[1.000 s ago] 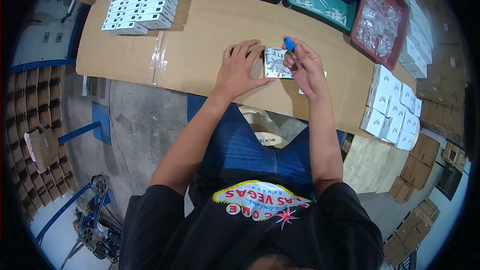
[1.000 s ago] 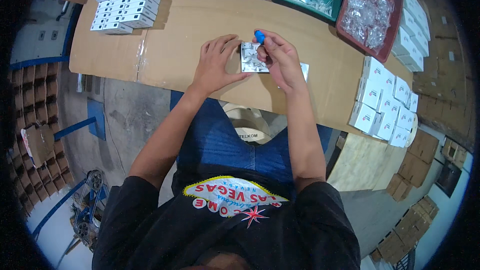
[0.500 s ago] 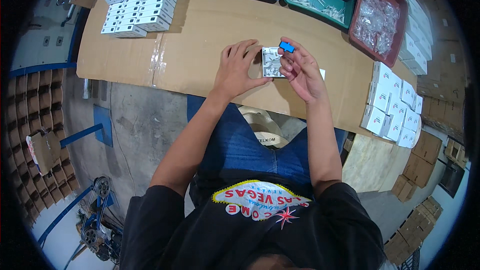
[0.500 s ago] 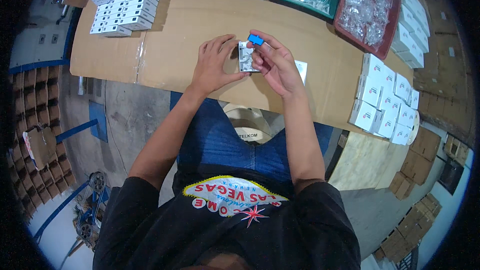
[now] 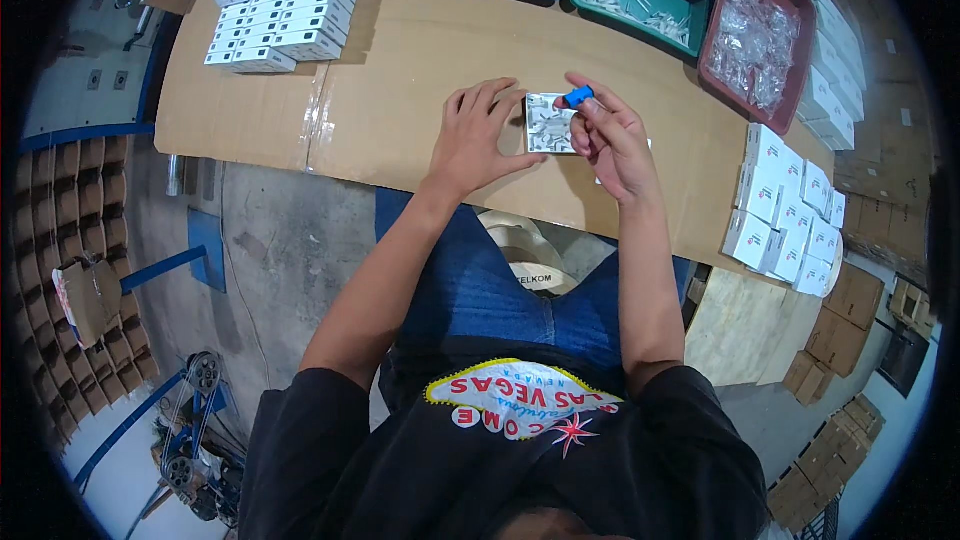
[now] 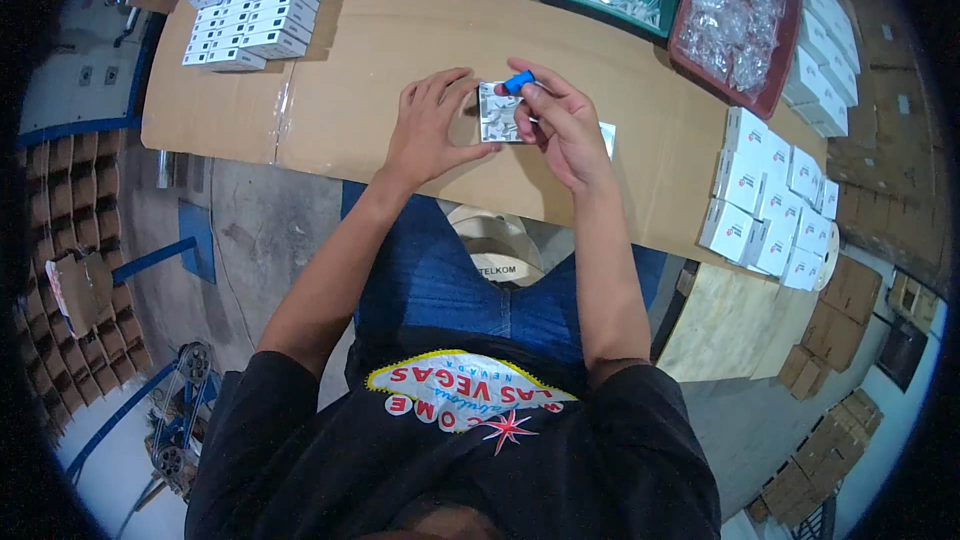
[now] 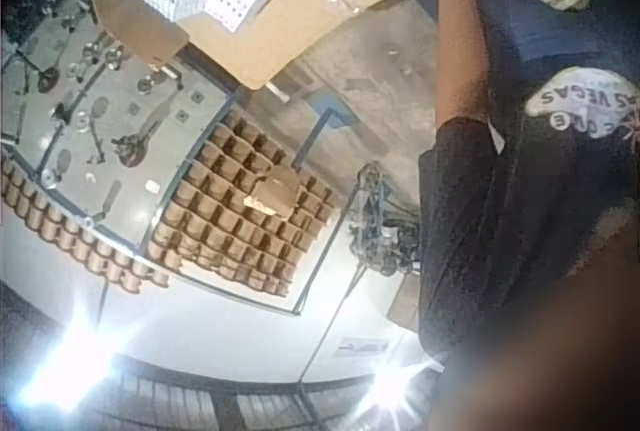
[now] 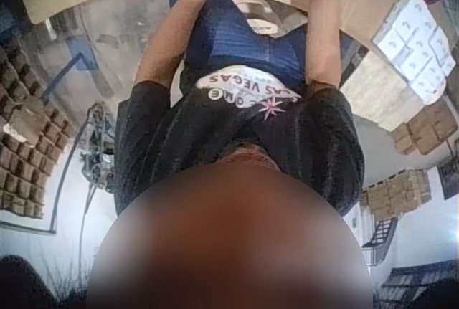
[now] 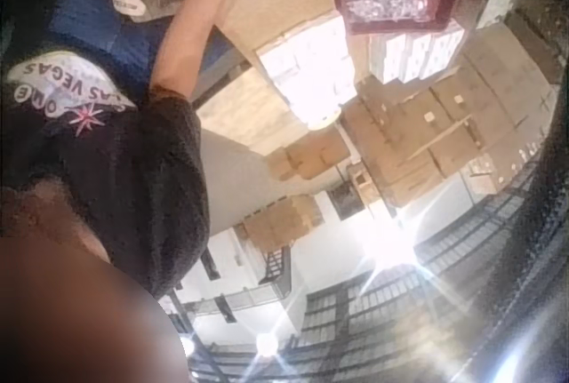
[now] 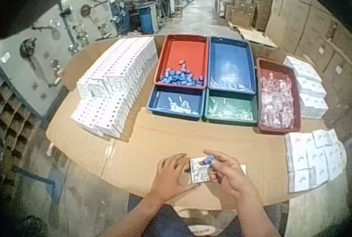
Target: Packaging small components and paper inserts into individual white boxes at a factory workbench.
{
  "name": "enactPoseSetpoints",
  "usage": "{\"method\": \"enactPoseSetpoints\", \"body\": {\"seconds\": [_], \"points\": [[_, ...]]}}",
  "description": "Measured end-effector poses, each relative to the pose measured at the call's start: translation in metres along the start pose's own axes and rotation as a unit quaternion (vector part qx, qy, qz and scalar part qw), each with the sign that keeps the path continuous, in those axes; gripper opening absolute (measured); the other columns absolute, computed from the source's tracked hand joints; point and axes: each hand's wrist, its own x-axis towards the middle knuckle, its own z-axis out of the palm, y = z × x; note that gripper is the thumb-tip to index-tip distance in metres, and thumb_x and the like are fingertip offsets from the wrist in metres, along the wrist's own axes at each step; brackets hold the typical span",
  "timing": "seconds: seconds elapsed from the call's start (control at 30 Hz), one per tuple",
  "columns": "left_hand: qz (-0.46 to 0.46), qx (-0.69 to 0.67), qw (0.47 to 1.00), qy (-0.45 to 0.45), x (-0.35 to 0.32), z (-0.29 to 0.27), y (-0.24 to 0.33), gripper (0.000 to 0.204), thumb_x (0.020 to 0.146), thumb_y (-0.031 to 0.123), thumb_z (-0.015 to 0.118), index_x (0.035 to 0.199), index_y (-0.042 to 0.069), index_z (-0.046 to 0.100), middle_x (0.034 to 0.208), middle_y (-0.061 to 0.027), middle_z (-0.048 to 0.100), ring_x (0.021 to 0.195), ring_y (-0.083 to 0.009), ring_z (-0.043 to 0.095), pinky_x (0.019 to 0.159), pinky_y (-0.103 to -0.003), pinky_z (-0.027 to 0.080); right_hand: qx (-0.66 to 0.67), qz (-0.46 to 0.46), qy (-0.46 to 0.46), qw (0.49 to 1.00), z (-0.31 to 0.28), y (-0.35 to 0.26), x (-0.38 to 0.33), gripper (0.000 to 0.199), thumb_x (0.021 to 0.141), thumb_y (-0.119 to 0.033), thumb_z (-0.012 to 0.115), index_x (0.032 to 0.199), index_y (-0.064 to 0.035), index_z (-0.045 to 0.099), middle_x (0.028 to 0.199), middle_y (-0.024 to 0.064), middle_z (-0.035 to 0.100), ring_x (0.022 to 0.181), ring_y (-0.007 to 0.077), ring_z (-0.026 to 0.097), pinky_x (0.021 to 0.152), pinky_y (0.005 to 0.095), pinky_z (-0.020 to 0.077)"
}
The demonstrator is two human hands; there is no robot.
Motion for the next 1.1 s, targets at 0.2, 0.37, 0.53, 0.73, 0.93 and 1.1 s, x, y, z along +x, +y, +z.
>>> {"method": "enactPoseSetpoints", "body": {"seconds": [0.2, 0.37, 0.53, 0.73, 0.93, 1.1], "points": [[0.001, -0.002, 1.0, 0.001, 0.0, 0.0, -0.001, 0.084, 0.071, 0.06, 0.08, 0.137, 0.013, 0.056, 0.144, -0.0074, 0.05, 0.137, -0.0237, 0.044, 0.113, -0.047, 0.03, -0.019, 0.009, 0.032, 0.999, -0.009, 0.002, 0.008, 0.041, 0.1, -0.015, 0.064, 0.138, -0.0014, 0.055, 0.103, 0.0121, 0.067, 0.061, 0.0054, 0.046, 0.048, 0.019, 0.0349], [-0.006, 0.001, 1.0, -0.003, 0.0, 0.0, 0.001, 0.084, 0.071, 0.059, 0.08, 0.137, 0.014, 0.056, 0.144, -0.0072, 0.05, 0.137, -0.0233, 0.043, 0.114, -0.047, 0.029, -0.073, 0.009, 0.023, 0.997, -0.006, 0.005, 0.011, 0.045, 0.096, -0.01, 0.068, 0.139, -0.0018, 0.055, 0.101, 0.0082, 0.067, 0.061, 0.004, 0.045, 0.047, 0.0186, 0.0345], [-0.008, -0.007, 1.0, -0.004, -0.001, -0.002, 0.0, 0.083, 0.071, 0.059, 0.08, 0.138, 0.015, 0.056, 0.143, -0.0071, 0.05, 0.138, -0.0238, 0.043, 0.114, -0.046, 0.029, -0.089, 0.017, 0.025, 0.996, -0.001, 0.004, 0.013, 0.048, 0.093, -0.005, 0.071, 0.138, -0.0004, 0.055, 0.105, 0.0065, 0.068, 0.062, 0.003, 0.048, 0.049, 0.0187, 0.0371], [-0.004, -0.006, 1.0, -0.001, 0.0, 0.0, 0.0, 0.083, 0.071, 0.058, 0.08, 0.138, 0.016, 0.055, 0.143, -0.0071, 0.051, 0.137, -0.024, 0.043, 0.113, -0.046, 0.029, -0.21, -0.008, 0.031, 0.977, -0.007, 0.01, 0.023, 0.041, 0.089, -0.003, 0.075, 0.127, 0.0024, 0.064, 0.105, 0.005, 0.071, 0.072, 0.0024, 0.056, 0.06, 0.019, 0.0456], [-0.004, 0.0, 1.0, -0.001, 0.0, 0.001, -0.002, 0.083, 0.071, 0.059, 0.08, 0.137, 0.015, 0.056, 0.143, -0.0069, 0.051, 0.137, -0.0237, 0.043, 0.113, -0.046, 0.03, -0.534, -0.101, 0.024, 0.839, -0.003, 0.008, 0.029, 0.036, 0.084, -0.003, 0.076, 0.119, -0.0018, 0.068, 0.106, 0.0047, 0.072, 0.075, 0.0065, 0.059, 0.067, 0.0255, 0.0489], [-0.003, 0.002, 1.0, 0.0, 0.0, 0.001, -0.002, 0.083, 0.071, 0.059, 0.079, 0.136, 0.014, 0.056, 0.143, -0.0074, 0.051, 0.137, -0.024, 0.044, 0.113, -0.047, 0.029, -0.622, -0.168, 0.001, 0.764, 0.001, 0.013, 0.032, 0.036, 0.084, -0.011, 0.075, 0.119, -0.0065, 0.069, 0.104, 0.0095, 0.069, 0.075, 0.0229, 0.061, 0.071, 0.0339, 0.0512]]}}
